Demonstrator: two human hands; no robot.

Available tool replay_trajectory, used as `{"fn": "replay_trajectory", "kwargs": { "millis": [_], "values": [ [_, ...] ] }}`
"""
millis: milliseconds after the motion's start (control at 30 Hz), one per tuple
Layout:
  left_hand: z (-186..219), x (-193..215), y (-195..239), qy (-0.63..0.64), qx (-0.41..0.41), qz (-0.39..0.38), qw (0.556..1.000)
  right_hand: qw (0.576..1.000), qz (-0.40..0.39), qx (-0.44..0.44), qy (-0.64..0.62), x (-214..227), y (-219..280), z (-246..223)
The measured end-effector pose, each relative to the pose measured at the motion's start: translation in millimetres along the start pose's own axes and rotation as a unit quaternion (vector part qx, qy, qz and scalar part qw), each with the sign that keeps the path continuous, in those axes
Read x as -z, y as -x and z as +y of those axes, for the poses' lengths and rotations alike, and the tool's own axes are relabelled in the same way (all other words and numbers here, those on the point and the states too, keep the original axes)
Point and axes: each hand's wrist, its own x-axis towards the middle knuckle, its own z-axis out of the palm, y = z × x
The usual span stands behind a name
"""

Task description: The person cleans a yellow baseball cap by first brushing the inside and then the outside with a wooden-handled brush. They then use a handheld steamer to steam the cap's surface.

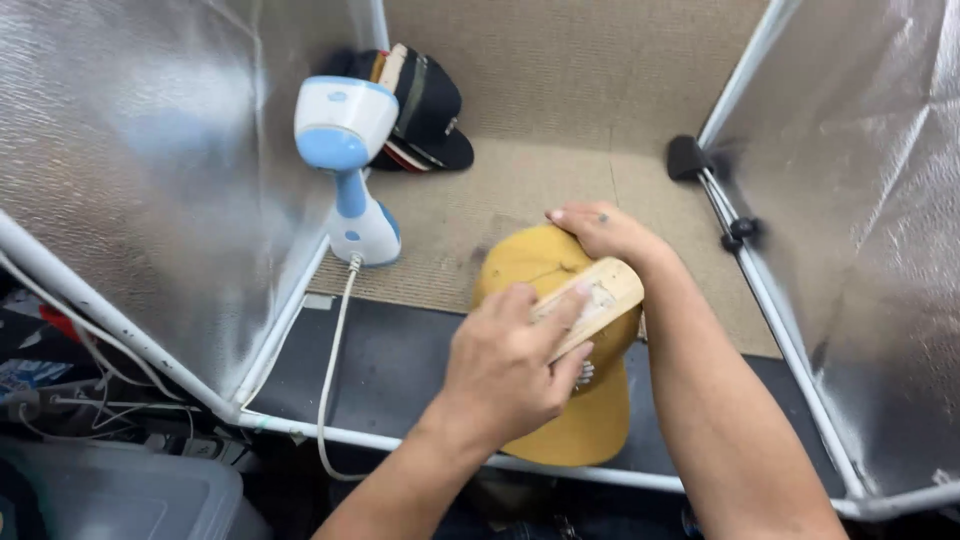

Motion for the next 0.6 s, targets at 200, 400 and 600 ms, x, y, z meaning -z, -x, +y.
{"fn": "replay_trajectory", "kwargs": {
  "millis": [200,400,600],
  "values": [
    [-94.7,-42.9,27.4,0.062,0.301,0.028,0.951,0.999,0.028,-0.039,-0.02,1.1,2.5,-3.2],
    [-107.8,-21.9,47.6,0.044,0.46,-0.097,0.881,0.998,0.05,-0.014,-0.037,4.8,16.5,-14.7],
    [-71.4,-4.7,-17.1,0.175,0.142,0.054,0.973,0.942,0.105,0.305,-0.096,18.9,61.7,-45.3]
  ]
}}
